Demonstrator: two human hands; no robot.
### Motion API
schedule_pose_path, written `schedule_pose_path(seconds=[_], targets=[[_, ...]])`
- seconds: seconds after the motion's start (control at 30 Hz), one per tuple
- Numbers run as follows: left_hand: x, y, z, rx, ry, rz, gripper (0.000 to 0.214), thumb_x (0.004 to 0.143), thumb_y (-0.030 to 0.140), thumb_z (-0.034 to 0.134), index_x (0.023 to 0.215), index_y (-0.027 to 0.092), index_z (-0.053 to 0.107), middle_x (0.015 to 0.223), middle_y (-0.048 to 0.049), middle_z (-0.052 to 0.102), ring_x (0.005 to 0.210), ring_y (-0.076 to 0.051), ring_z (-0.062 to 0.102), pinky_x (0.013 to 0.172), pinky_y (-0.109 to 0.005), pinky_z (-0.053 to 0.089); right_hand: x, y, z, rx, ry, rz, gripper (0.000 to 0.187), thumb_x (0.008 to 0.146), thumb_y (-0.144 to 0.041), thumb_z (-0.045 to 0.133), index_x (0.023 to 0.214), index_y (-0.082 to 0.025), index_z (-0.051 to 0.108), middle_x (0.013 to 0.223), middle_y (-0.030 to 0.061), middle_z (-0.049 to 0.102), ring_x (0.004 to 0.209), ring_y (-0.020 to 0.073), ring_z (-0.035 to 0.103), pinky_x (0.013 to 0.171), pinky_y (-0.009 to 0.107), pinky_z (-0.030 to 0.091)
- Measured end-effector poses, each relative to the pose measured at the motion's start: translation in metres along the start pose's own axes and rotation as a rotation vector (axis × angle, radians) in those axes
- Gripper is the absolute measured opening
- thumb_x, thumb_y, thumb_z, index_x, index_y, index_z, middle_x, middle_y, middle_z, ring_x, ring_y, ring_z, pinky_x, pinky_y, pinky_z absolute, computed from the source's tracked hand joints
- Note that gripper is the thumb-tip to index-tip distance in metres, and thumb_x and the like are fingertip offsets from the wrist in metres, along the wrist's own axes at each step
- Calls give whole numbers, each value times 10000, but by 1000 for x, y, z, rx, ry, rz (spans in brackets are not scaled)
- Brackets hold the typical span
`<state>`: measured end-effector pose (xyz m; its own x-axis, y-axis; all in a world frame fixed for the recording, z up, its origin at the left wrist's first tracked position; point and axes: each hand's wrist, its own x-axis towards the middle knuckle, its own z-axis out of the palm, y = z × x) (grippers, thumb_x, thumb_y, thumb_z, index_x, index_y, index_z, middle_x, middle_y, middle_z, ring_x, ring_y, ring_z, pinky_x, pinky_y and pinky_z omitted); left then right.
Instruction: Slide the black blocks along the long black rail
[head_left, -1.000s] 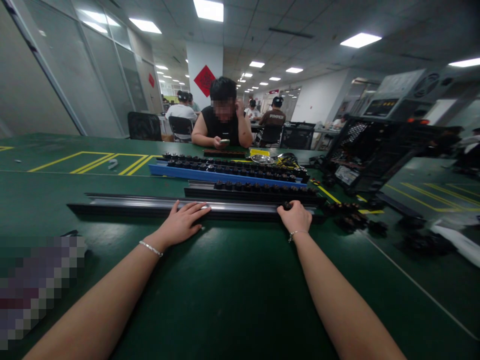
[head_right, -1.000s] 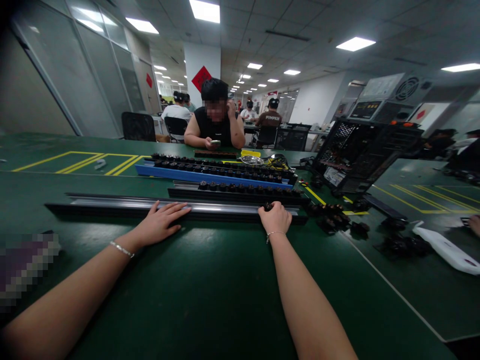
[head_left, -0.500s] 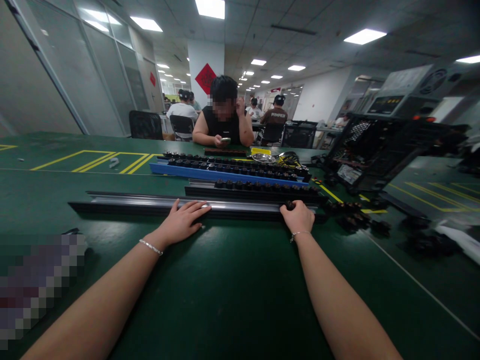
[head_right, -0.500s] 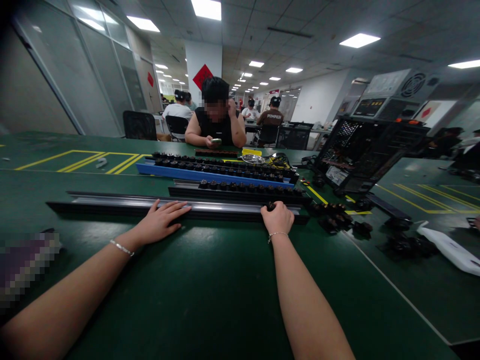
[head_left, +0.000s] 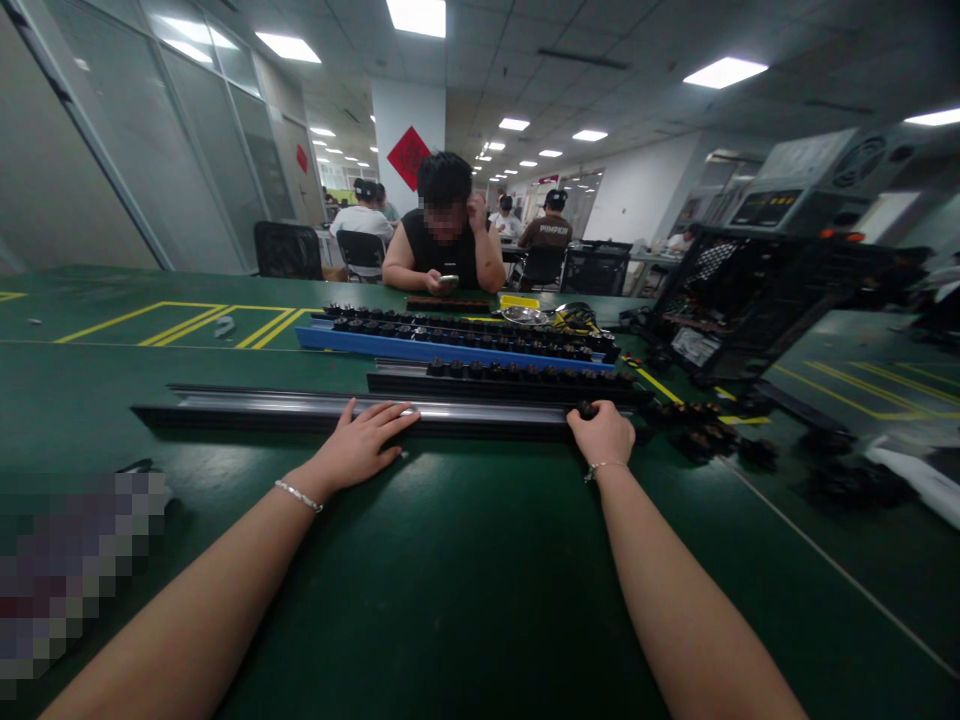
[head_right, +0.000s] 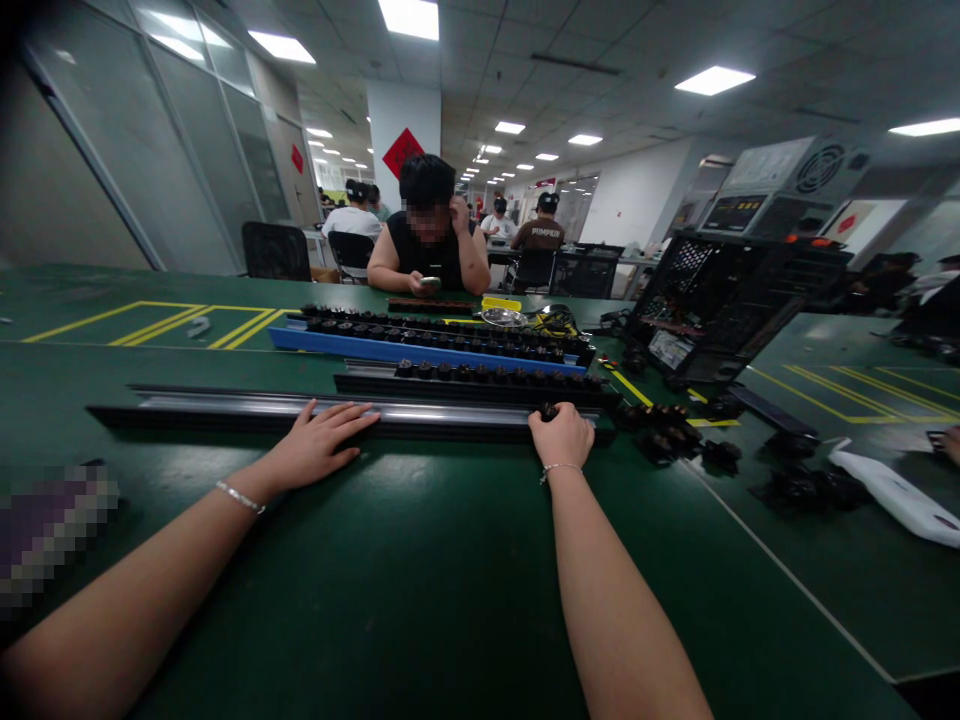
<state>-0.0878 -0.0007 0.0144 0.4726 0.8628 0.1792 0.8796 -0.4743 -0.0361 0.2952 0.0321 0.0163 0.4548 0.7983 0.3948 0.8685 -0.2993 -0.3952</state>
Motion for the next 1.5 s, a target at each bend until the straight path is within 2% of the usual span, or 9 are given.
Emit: schedule_pose_path(seconds=[0.83, 1.5], targets=[[0, -2, 2, 5, 10, -1, 607, 859, 381, 451, 1416, 419, 214, 1482, 33, 330, 1347, -269, 304, 1084, -619, 70, 6, 12, -4, 10, 34, 94, 409, 722, -447, 520, 989, -148, 599, 916, 127, 668, 892, 292, 587, 846, 388, 382], [0, -1, 0, 2, -5, -8, 601, 867, 369, 438, 1417, 420, 201, 1485, 33, 323, 1344, -262, 305, 1068, -646, 75, 11, 24, -7, 16, 82, 137, 366, 719, -402, 534, 967, -148, 623, 925, 133, 651, 882, 274, 566, 824, 385, 404]])
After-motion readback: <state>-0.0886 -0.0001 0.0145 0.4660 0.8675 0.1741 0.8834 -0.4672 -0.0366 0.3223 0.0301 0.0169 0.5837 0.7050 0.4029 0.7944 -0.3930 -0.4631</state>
